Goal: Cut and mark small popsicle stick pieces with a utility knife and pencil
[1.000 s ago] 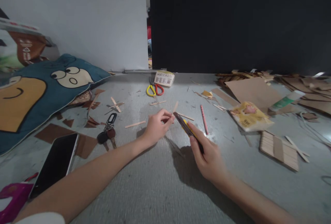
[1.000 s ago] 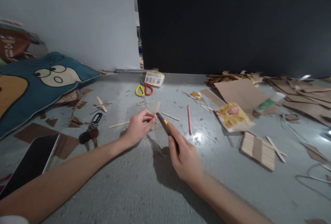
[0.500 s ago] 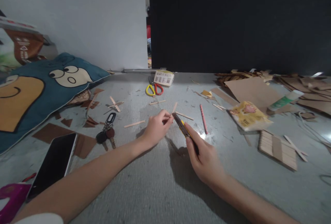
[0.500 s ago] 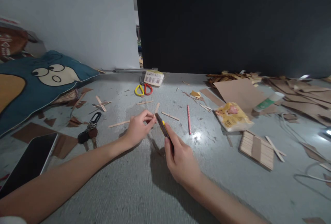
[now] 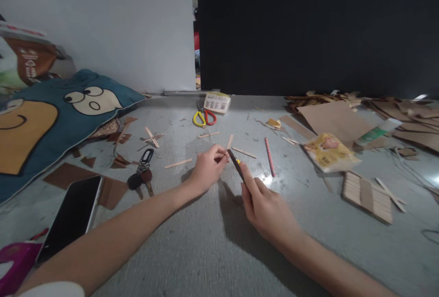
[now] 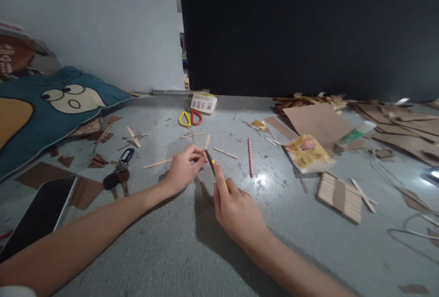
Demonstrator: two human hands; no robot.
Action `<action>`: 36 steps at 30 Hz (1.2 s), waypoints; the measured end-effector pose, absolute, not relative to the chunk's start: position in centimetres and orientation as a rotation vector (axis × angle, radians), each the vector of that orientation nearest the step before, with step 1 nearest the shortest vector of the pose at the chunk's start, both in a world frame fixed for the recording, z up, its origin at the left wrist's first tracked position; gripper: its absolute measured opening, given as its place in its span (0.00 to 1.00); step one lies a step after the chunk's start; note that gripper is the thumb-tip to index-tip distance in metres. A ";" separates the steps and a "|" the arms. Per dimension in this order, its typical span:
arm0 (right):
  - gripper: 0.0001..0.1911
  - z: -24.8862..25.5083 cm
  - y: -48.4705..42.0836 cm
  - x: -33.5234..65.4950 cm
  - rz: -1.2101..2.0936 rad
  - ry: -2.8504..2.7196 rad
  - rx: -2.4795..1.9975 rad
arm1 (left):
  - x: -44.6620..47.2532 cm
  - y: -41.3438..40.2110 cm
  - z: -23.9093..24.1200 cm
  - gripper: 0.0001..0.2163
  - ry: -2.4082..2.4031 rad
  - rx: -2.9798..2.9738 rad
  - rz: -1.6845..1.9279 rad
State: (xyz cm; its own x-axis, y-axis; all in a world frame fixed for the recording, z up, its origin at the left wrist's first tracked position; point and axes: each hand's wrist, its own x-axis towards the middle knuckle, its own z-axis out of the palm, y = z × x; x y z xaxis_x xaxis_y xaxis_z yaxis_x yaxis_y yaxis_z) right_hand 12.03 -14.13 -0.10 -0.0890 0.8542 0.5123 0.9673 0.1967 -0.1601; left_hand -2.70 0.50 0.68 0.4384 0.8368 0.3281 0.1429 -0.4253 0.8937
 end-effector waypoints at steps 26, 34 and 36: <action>0.29 0.3 -14.5 11.9 -0.081 -1.787 -1.518 | -2.6 0.9 0.4 0.11 0.789 1.802 1.136; 0.30 0.3 -14.5 12.1 -0.081 -1.787 -1.542 | -2.6 0.7 0.5 0.11 0.794 1.810 1.133; 0.30 0.3 -14.5 12.1 -0.085 -1.788 -1.546 | -2.6 0.7 0.4 0.11 0.807 1.813 1.124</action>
State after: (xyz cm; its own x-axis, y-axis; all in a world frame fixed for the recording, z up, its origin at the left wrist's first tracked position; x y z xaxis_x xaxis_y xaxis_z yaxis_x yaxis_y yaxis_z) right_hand 12.06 -14.52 0.28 0.0182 0.8215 0.5699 0.8718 0.2661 -0.4113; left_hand -2.61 0.71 0.40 0.3924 0.8381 0.3789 0.0908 -0.4452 0.8908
